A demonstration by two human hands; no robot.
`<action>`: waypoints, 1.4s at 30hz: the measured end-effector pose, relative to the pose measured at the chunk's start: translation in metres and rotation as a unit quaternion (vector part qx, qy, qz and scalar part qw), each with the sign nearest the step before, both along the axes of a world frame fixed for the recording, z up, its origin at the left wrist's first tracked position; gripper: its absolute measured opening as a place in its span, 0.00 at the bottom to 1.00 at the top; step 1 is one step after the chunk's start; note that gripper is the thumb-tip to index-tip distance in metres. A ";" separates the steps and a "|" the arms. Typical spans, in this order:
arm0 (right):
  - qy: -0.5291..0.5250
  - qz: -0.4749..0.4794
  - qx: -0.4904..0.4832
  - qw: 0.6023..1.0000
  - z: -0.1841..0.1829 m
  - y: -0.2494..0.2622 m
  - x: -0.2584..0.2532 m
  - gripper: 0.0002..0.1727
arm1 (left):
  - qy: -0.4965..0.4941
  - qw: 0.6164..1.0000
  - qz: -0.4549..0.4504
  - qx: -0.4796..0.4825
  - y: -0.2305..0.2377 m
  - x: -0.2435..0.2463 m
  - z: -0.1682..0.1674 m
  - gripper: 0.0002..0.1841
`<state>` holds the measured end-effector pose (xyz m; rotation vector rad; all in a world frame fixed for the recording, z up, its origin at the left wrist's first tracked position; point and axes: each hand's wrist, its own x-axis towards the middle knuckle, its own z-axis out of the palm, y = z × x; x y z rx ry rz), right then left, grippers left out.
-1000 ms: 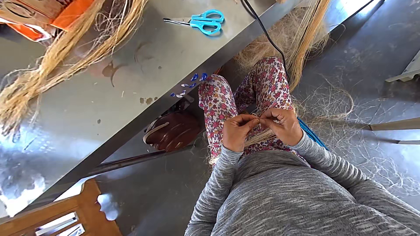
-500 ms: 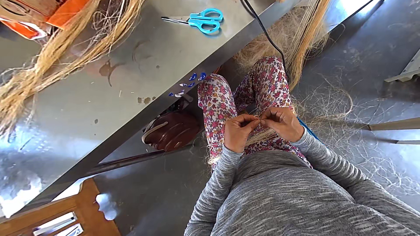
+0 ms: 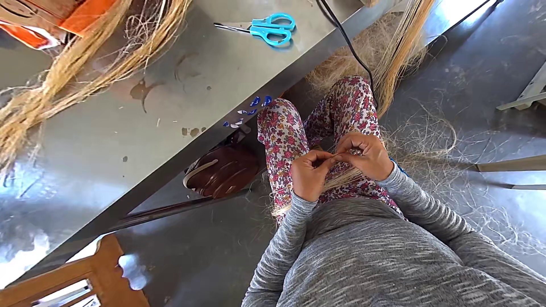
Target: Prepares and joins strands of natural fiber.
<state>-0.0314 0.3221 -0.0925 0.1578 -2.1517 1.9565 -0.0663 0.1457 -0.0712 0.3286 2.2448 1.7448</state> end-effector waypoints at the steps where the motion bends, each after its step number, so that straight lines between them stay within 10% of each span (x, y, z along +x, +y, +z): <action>1: -0.013 0.021 -0.028 0.999 -0.001 0.002 -0.003 0.01 | -0.004 1.000 -0.003 0.004 -0.001 -0.001 0.000 0.04; 9: -0.181 0.147 -0.354 0.906 -0.006 -0.014 -0.016 0.09 | -0.021 0.999 -0.020 0.044 -0.013 -0.006 0.005 0.05; 16: -0.209 0.138 -0.401 0.881 -0.002 -0.030 -0.023 0.11 | -0.078 0.989 0.017 0.124 -0.024 -0.013 0.004 0.06; 25: -0.105 0.030 -0.058 0.992 0.024 -0.041 -0.021 0.09 | -0.199 0.947 0.093 0.236 -0.030 -0.019 0.004 0.10; 31: 0.091 -0.066 0.184 0.977 0.011 -0.057 -0.023 0.11 | -0.198 0.949 0.106 0.220 -0.034 -0.023 0.003 0.09; 42: 0.080 -0.067 0.220 0.970 0.002 -0.062 -0.023 0.07 | -0.158 0.959 0.095 0.214 -0.038 -0.024 -0.011 0.09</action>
